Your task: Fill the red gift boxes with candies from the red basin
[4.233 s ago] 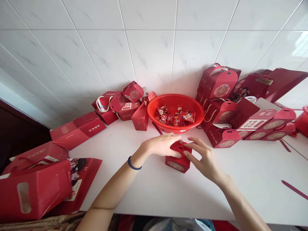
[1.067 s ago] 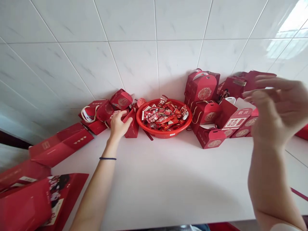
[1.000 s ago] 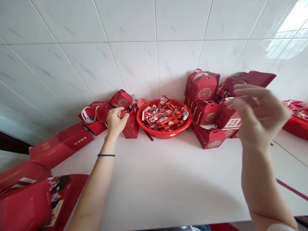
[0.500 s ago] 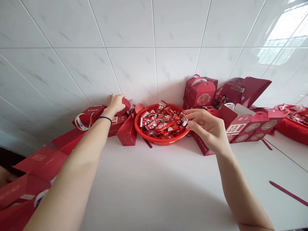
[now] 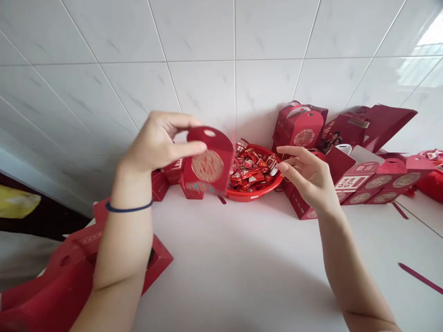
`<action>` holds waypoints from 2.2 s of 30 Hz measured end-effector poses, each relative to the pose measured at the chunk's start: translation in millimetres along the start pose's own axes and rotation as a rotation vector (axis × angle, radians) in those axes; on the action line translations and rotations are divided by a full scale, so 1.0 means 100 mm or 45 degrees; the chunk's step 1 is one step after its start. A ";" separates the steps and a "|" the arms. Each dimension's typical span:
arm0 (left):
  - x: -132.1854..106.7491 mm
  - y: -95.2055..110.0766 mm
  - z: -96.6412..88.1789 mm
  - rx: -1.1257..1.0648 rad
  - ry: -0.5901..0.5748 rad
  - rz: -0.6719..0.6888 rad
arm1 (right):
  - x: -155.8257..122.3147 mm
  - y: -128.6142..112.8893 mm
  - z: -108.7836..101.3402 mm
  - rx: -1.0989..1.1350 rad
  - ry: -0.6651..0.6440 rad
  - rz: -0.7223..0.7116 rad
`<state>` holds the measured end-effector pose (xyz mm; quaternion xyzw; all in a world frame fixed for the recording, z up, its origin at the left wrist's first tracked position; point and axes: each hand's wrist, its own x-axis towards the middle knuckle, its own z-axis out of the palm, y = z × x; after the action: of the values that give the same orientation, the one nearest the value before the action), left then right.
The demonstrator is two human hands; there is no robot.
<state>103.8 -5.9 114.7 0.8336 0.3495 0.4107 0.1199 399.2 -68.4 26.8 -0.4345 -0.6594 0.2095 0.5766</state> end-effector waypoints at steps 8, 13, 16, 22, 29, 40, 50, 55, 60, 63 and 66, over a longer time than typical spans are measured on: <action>-0.49 0.42 0.66 -0.021 -0.644 0.304 | -0.08 -0.05 0.02 -0.135 -0.445 -0.016; -0.60 0.16 0.88 0.017 -0.718 0.228 | -0.09 0.05 0.02 -0.405 -0.907 -0.043; -0.71 -0.02 0.95 0.002 -0.725 0.096 | -0.09 0.09 0.07 -0.543 -1.196 0.024; -0.84 -0.15 0.93 0.022 -0.894 -0.185 | -0.12 0.06 0.21 -0.677 -1.480 0.103; -0.81 -0.01 1.10 -0.035 -0.966 -0.232 | -0.22 -0.06 0.25 -0.978 -1.310 0.234; -0.98 0.29 1.23 0.189 -1.086 -0.283 | -0.22 -0.08 0.20 -0.858 -1.336 0.273; -0.87 0.17 1.08 0.202 -1.110 -0.594 | -0.16 -0.03 0.19 -1.194 -1.426 0.469; -0.84 0.01 1.06 0.215 -1.166 -0.682 | -0.13 0.05 0.22 -1.171 -1.408 0.456; -0.85 -0.12 1.07 0.301 -1.201 -0.725 | -0.11 0.11 0.17 -1.158 -1.371 0.427; -0.83 -0.09 1.05 0.314 -1.132 -0.667 | -0.05 0.16 0.11 -1.031 -1.208 0.335; -0.80 -0.05 1.03 0.321 -1.063 -0.638 | 0.05 0.29 0.15 -0.774 -0.920 0.211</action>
<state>146.7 -48.4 -0.9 0.8252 0.5081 -0.0448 0.2426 395.1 -45.7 3.3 -0.5340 -0.8121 0.1900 0.1387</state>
